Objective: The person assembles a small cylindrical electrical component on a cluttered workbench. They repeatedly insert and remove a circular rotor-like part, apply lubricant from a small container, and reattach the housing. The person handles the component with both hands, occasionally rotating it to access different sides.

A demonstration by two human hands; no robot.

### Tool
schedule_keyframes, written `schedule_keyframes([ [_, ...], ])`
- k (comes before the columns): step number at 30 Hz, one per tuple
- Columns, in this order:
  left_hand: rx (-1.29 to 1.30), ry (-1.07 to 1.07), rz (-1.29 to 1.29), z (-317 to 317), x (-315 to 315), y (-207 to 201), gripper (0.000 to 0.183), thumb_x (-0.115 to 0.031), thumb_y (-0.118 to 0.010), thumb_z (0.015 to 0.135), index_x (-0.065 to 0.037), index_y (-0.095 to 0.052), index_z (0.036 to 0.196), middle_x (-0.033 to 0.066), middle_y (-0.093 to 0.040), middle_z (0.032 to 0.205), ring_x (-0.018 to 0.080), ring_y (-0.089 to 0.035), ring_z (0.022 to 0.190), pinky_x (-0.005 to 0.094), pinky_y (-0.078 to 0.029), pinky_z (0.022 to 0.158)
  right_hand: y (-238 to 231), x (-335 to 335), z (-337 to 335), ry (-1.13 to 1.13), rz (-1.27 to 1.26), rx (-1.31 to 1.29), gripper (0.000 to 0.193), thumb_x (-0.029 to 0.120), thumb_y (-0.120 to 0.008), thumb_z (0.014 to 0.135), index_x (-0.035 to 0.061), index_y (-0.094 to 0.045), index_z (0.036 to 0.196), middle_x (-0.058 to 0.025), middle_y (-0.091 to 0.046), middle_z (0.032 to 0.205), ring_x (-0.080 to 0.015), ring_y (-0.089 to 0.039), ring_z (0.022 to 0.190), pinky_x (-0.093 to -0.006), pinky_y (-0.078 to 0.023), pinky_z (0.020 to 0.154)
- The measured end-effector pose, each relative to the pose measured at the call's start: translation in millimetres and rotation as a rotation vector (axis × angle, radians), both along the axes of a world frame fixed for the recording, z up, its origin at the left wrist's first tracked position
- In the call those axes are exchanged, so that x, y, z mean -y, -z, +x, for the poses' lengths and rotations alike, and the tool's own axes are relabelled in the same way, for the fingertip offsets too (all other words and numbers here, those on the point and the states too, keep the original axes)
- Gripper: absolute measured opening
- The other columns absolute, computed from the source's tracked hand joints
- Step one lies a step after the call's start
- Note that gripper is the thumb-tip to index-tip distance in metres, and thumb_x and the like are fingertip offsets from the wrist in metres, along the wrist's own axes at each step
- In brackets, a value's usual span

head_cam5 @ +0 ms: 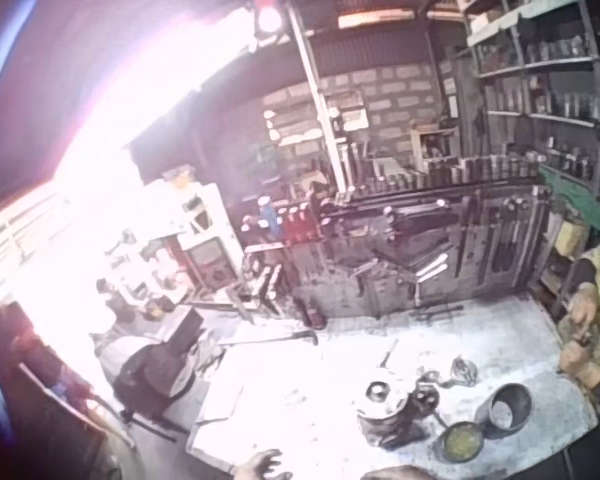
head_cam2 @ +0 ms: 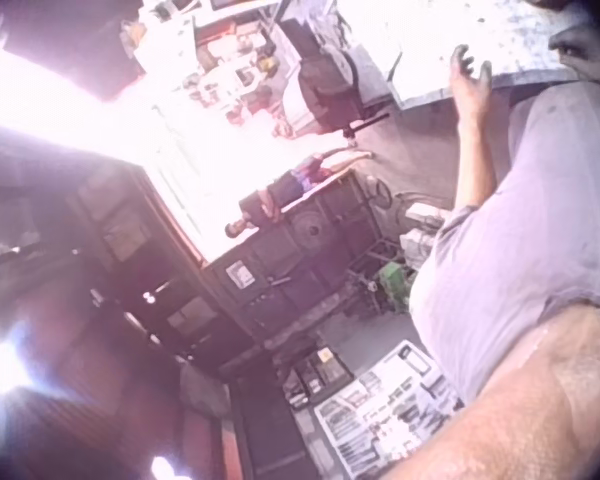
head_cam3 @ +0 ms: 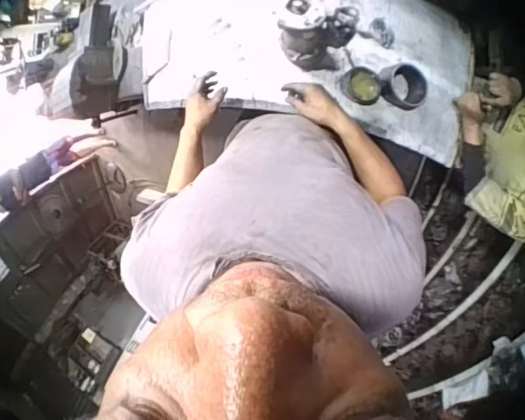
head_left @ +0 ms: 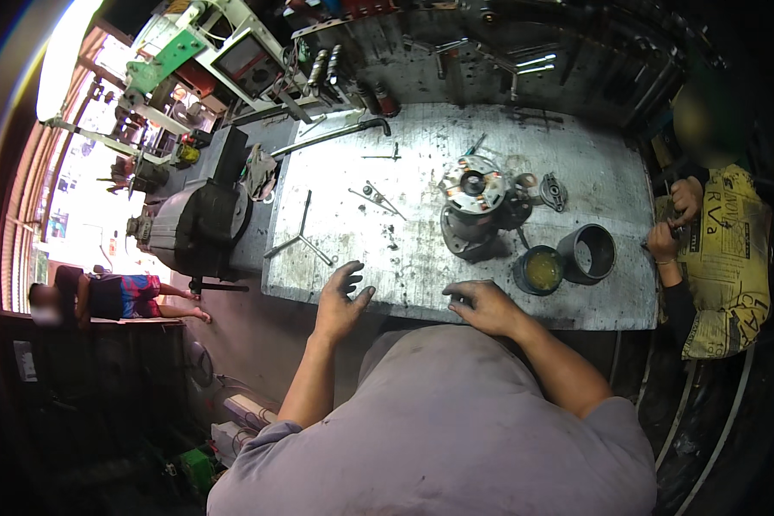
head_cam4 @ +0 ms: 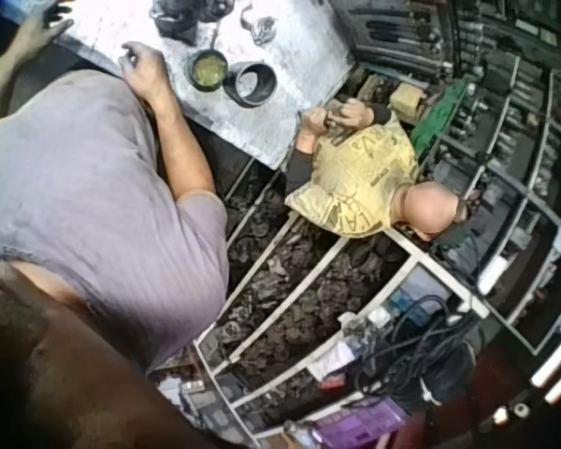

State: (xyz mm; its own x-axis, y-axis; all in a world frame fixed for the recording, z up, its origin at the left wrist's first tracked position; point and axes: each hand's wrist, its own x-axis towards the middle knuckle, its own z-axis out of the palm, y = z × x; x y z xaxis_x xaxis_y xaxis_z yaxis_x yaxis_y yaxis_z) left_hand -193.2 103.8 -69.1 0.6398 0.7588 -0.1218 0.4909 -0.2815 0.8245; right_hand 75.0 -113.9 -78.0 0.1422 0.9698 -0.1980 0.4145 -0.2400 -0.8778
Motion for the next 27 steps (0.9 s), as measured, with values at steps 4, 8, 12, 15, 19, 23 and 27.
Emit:
schedule_keyframes([
  [4, -0.030, 0.074, -0.028, -11.9, -32.0, 5.7, 0.054, -0.007, -0.082, 0.094, -0.006, -0.062, 0.145, 0.0135, -0.067, 0.143, 0.0275, -0.071, 0.125, 0.0408, -0.059, 0.104, 23.6, -69.2, -29.6, 0.107, 0.029, 0.037, 0.038, 0.020, -0.071, 0.098, 0.0012, -0.072, 0.132, -0.0262, -0.075, 0.123, -0.0405, -0.073, 0.113, -0.0452, -0.057, 0.100],
  [8, 0.065, 0.225, 0.074, -21.1, -75.3, 13.0, 0.051, -0.005, -0.081, 0.095, -0.004, -0.063, 0.143, 0.0142, -0.069, 0.138, 0.0266, -0.071, 0.123, 0.0397, -0.059, 0.104, 53.9, -131.1, -59.5, 0.330, 0.110, 0.196, 0.038, 0.020, -0.073, 0.098, 0.0023, -0.069, 0.132, -0.0235, -0.073, 0.123, -0.0420, -0.072, 0.110, -0.0470, -0.057, 0.100],
  [12, 0.147, 0.255, 0.041, -28.9, -112.3, 23.2, 0.051, -0.003, -0.082, 0.093, 0.000, -0.064, 0.141, 0.0162, -0.072, 0.131, 0.0283, -0.073, 0.118, 0.0397, -0.058, 0.105, 79.9, -166.7, -90.9, 0.482, -0.131, 0.394, 0.041, 0.027, -0.073, 0.099, 0.0098, -0.069, 0.136, -0.0205, -0.070, 0.126, -0.0417, -0.070, 0.112, -0.0486, -0.056, 0.101],
  [15, 0.000, 0.275, -0.100, -22.5, -127.5, 23.7, 0.048, -0.006, -0.082, 0.091, 0.001, -0.067, 0.137, 0.0188, -0.074, 0.130, 0.0306, -0.072, 0.120, 0.0403, -0.059, 0.101, 81.3, -176.8, -97.9, 0.545, -0.135, 0.612, 0.038, 0.031, -0.073, 0.100, 0.0125, -0.071, 0.134, -0.0160, -0.071, 0.126, -0.0405, -0.072, 0.108, -0.0483, -0.058, 0.097],
  [19, 0.063, 0.497, -0.098, 1.3, -133.9, 13.6, 0.048, -0.003, -0.080, 0.092, 0.001, -0.066, 0.137, 0.0195, -0.071, 0.136, 0.0296, -0.072, 0.120, 0.0403, -0.059, 0.102, 62.3, -161.4, -108.6, 0.766, 0.041, 0.340, 0.034, 0.028, -0.073, 0.100, 0.0100, -0.074, 0.129, -0.0148, -0.076, 0.124, -0.0372, -0.075, 0.106, -0.0456, -0.060, 0.094],
  [23, 0.109, 0.666, -0.097, 45.3, -120.7, 2.4, 0.067, -0.001, -0.082, 0.091, 0.002, -0.052, 0.152, 0.0184, -0.064, 0.147, 0.0274, -0.069, 0.126, 0.0403, -0.058, 0.106, 44.7, -128.5, -131.4, 0.998, 0.239, -0.074, 0.033, 0.020, -0.076, 0.098, 0.0050, -0.075, 0.128, -0.0163, -0.079, 0.123, -0.0310, -0.076, 0.108, -0.0414, -0.060, 0.095],
  [27, 0.185, 0.790, 0.076, 119.3, -98.7, -11.2, 0.089, -0.009, -0.088, 0.085, -0.001, -0.043, 0.161, 0.0222, -0.057, 0.156, 0.0332, -0.062, 0.139, 0.0430, -0.056, 0.112, 41.6, -82.3, -149.6, 1.294, 0.297, -0.441, 0.032, 0.011, -0.079, 0.099, 0.0015, -0.075, 0.129, -0.0088, -0.080, 0.111, -0.0139, -0.070, 0.096, -0.0300, -0.058, 0.087],
])
